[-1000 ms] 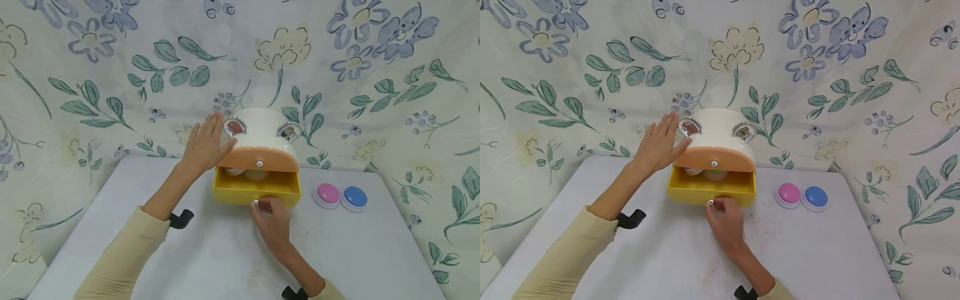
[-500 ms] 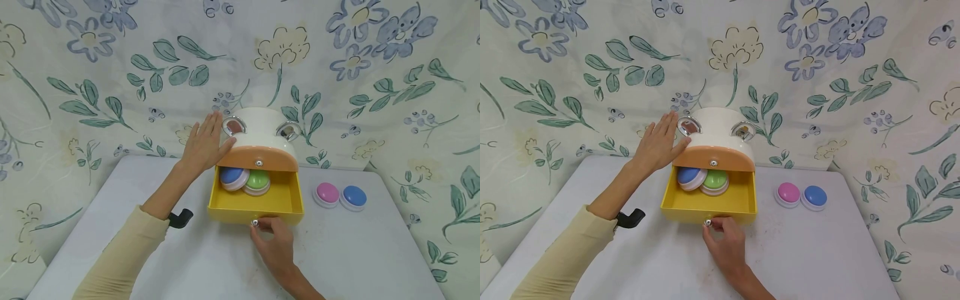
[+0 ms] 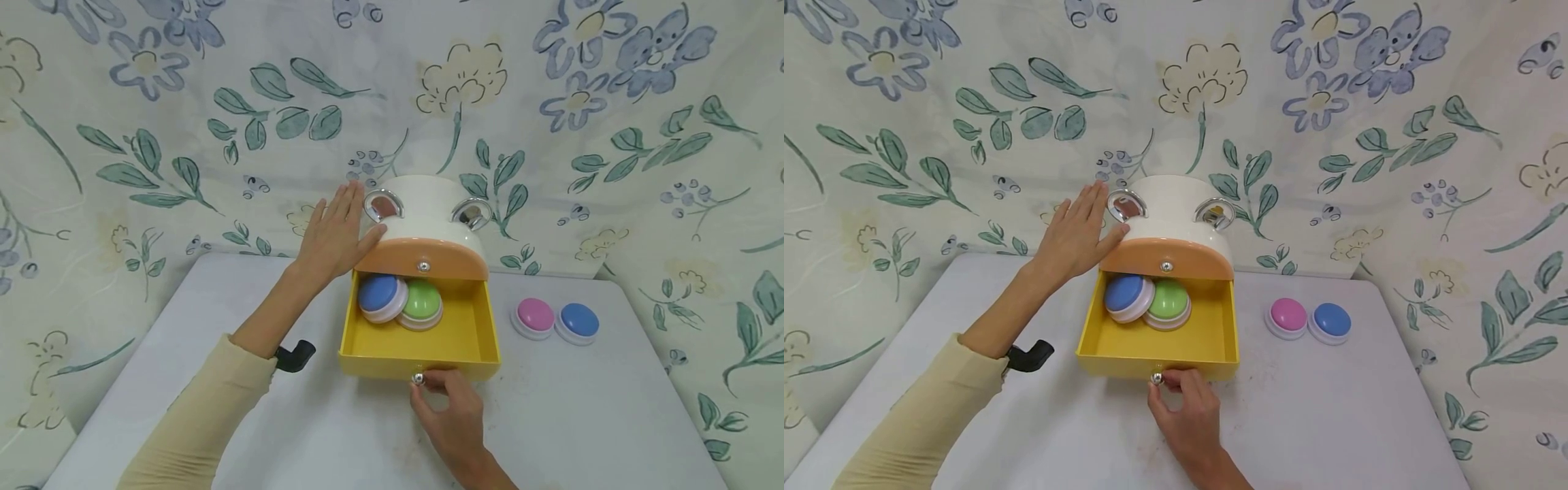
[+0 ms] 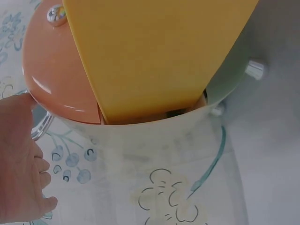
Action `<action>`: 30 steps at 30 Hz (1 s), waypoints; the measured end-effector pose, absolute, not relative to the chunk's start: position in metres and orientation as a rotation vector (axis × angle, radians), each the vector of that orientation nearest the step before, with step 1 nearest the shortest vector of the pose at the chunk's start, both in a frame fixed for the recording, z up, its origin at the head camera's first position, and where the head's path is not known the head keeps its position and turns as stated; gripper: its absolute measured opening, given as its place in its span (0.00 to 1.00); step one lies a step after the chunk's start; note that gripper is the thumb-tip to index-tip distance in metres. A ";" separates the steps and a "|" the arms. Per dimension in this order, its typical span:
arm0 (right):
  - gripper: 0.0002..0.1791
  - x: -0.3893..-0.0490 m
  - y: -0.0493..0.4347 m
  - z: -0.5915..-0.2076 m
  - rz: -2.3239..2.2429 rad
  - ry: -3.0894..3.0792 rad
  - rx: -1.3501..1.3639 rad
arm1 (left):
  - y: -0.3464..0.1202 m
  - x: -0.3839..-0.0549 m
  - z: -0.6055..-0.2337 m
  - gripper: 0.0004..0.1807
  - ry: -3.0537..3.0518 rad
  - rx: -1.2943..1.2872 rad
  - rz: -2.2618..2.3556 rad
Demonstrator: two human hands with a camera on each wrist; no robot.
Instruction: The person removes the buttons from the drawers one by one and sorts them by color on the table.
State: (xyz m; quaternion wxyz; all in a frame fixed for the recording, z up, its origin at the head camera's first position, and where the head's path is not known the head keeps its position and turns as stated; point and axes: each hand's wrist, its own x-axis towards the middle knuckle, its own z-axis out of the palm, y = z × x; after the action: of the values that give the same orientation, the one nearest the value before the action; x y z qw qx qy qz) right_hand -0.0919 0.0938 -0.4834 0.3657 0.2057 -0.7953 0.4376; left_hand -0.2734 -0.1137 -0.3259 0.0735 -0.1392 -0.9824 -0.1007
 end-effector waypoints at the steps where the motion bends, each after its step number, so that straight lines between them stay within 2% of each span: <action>1: 0.07 -0.091 0.094 -0.483 1.124 -2.040 0.533 | -0.114 -0.274 -0.326 0.47 -2.948 -0.422 -0.302; 10: 0.11 -0.080 0.094 -0.490 1.103 -2.022 0.568 | -0.114 -0.273 -0.325 0.47 -2.939 -0.441 -0.309; 21: 0.11 -0.082 0.094 -0.499 1.108 -1.999 0.618 | -0.114 -0.274 -0.326 0.46 -2.932 -0.436 -0.303; 30: 0.09 -0.088 0.095 -0.493 1.089 -1.943 0.644 | -0.114 -0.274 -0.327 0.47 -2.937 -0.432 -0.301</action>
State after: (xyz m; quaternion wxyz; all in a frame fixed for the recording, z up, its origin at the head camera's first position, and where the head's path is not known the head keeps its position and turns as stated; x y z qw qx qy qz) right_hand -0.0877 0.0951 -0.4931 0.4002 0.2544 -0.7680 0.4304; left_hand -0.2735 -0.1144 -0.3266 0.0787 -0.1443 -0.9813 -0.1005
